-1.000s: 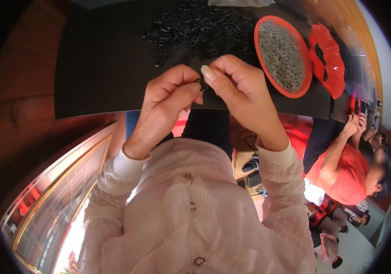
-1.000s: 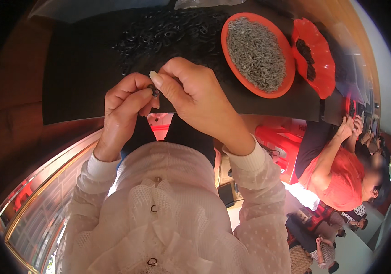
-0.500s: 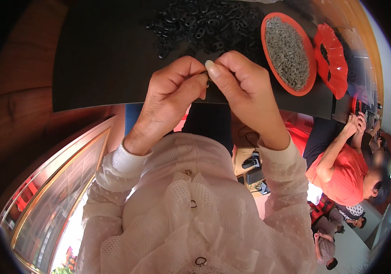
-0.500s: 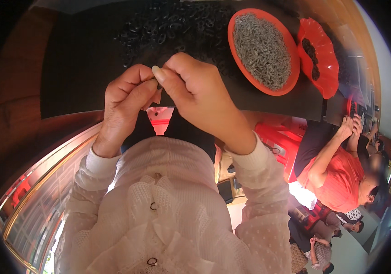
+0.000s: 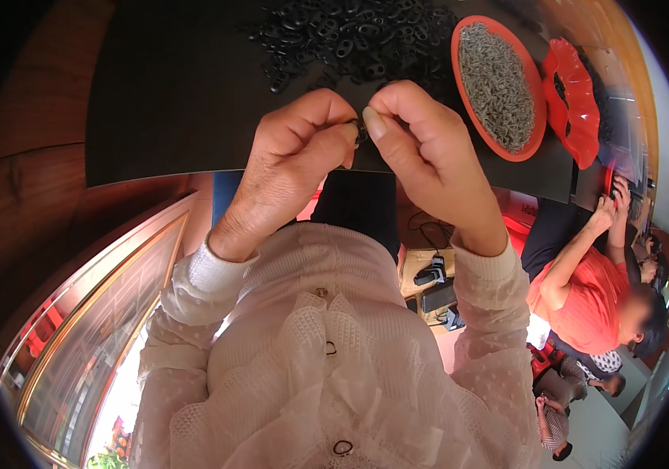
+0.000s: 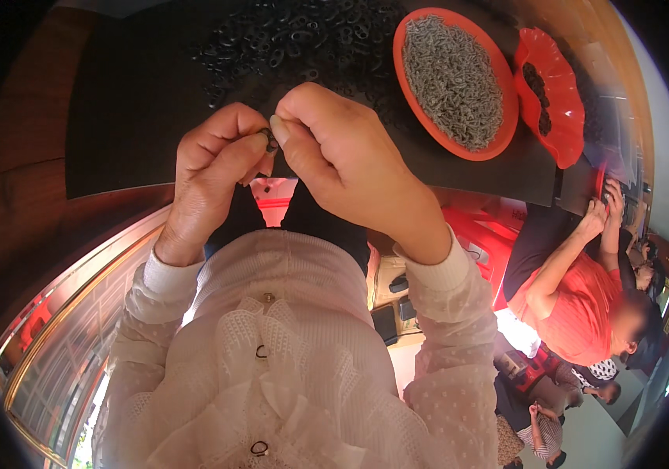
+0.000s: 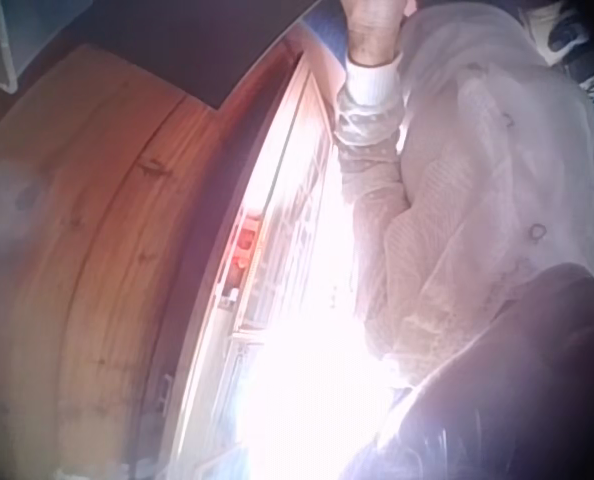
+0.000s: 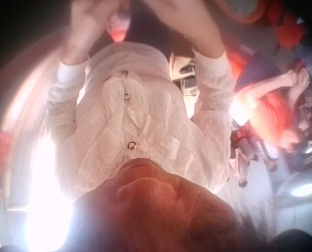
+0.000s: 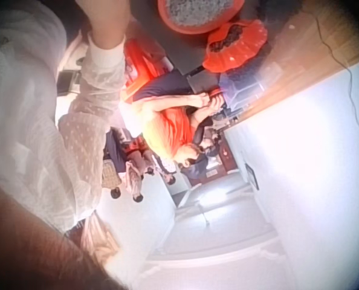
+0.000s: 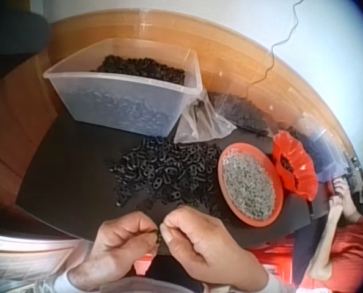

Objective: The person sits at a table and repeatedly picks up small black plastic components and metal screws. They insert the screws into the plastic parts by hand and place the assembled units onto a pile on the table.

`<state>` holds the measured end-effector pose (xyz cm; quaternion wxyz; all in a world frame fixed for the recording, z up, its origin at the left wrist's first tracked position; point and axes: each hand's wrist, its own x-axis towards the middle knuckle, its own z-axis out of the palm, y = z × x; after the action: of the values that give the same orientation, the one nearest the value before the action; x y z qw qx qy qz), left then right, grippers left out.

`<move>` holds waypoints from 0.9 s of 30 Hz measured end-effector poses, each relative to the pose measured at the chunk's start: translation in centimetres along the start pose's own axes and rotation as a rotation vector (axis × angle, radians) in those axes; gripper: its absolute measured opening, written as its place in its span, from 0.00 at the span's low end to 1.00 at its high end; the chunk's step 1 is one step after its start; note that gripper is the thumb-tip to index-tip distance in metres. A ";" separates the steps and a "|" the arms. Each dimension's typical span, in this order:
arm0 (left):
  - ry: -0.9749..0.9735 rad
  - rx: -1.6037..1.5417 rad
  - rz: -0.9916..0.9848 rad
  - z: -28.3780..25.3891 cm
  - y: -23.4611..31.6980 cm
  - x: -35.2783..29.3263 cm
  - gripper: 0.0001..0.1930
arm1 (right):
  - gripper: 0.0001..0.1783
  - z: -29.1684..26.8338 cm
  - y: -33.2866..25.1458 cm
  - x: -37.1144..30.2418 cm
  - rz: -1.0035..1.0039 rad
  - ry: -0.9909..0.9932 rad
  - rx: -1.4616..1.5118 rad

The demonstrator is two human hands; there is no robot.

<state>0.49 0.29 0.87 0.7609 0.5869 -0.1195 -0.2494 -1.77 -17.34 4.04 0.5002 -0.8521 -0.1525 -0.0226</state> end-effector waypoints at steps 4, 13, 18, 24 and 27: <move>0.008 0.017 -0.012 0.1 0.0 -0.1 0.04 | 0.04 0.6 0.4 -0.2 -0.056 0.025 -0.036; 0.018 0.026 -0.019 0.0 -0.7 -0.6 0.04 | 0.03 1.3 -0.4 -0.8 0.008 0.034 -0.005; -0.037 0.130 0.093 -0.1 -0.7 -0.5 0.05 | 0.04 -1.0 0.2 -0.6 0.051 -0.049 0.019; -0.084 0.128 0.050 -0.3 -0.5 -0.4 0.06 | 0.06 -3.5 2.8 3.1 -0.162 -0.007 -0.535; -0.085 0.128 0.038 -0.3 -0.3 -0.4 0.06 | 0.08 -3.0 3.8 5.3 -0.128 -0.066 -0.709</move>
<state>0.18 0.70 0.55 0.7206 0.6210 -0.1784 -0.2514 4.73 -20.41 3.38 0.1661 -0.9615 -0.2045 -0.0779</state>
